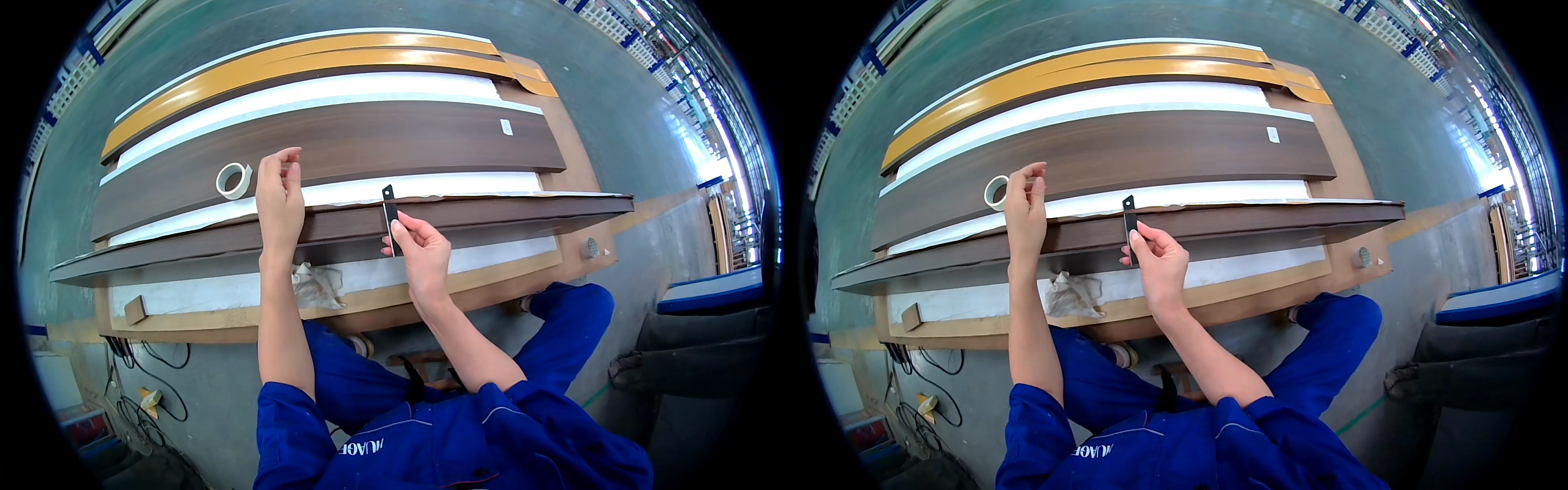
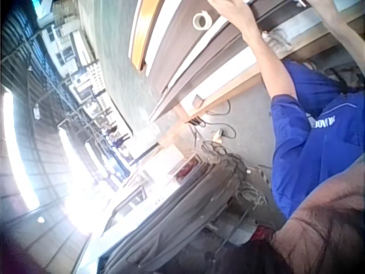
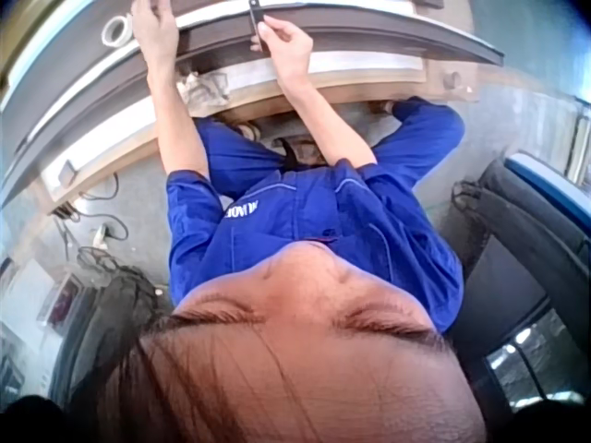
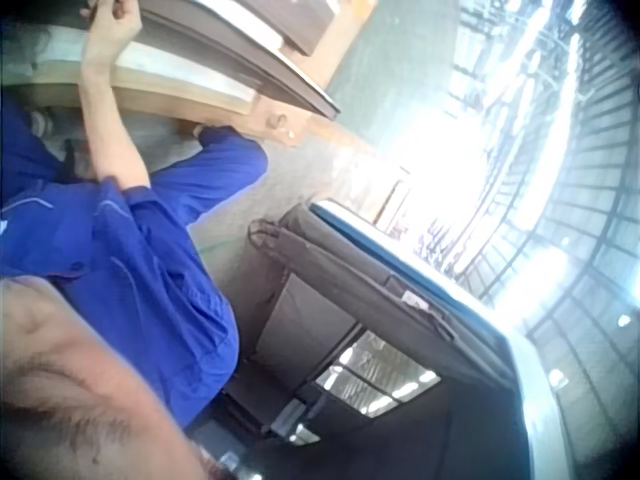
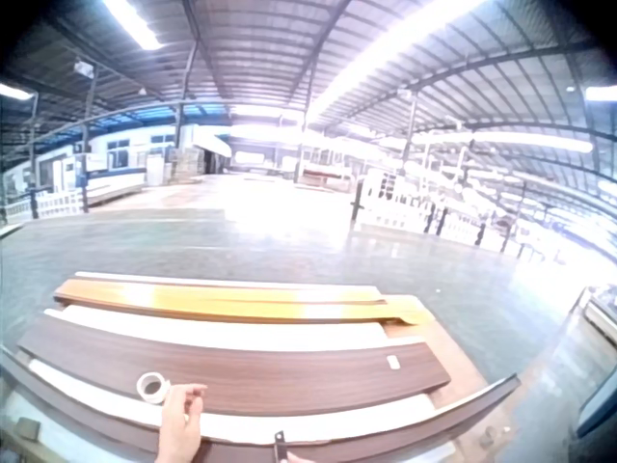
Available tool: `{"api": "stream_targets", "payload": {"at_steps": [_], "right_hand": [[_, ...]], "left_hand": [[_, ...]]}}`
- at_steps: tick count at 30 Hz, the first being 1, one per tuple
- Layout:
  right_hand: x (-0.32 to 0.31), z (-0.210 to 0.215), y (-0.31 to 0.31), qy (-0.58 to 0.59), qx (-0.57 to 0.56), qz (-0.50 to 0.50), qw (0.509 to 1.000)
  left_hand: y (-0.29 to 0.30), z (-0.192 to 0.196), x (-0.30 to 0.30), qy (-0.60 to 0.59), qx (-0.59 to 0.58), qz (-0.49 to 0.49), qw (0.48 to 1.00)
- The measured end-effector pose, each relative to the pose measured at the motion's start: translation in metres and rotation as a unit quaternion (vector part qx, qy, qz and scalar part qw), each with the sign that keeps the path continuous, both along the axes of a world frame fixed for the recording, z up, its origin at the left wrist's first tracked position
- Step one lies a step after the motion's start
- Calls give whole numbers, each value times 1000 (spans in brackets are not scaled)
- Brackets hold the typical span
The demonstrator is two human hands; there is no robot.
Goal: The person applies edge banding to a furniture panel using a heat gun and a utility knife. They heat the edge, press the banding into place, and trim the excess material.
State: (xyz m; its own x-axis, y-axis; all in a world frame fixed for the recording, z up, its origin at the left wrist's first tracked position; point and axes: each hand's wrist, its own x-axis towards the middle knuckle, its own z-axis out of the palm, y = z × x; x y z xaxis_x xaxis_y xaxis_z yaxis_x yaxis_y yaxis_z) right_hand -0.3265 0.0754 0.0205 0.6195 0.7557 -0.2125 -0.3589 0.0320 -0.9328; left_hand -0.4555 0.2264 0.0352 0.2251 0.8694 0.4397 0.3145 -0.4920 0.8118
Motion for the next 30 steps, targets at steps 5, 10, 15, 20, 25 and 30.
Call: {"api": "stream_targets", "payload": {"at_steps": [5,10,15,20,25,30], "right_hand": [[-7,-2,5,1,8,1,1000],[-13,-1,9,10,14,1,1000],[-18,-3,13,16,22,12,1000],[-22,-3,15,29,19,13,999],[-26,-4,17,36,15,21,999],[-33,-7,19,39,24,27,999]], "left_hand": [[1,-2,-3,-10,23,32,999],[-2,4,-4,-28,8,36,999],[0,0,-6,-25,24,43,998],[3,-3,-7,-30,22,43,998],[3,-3,-9,-32,29,57,997],[1,0,-16,-31,32,77,996]]}}
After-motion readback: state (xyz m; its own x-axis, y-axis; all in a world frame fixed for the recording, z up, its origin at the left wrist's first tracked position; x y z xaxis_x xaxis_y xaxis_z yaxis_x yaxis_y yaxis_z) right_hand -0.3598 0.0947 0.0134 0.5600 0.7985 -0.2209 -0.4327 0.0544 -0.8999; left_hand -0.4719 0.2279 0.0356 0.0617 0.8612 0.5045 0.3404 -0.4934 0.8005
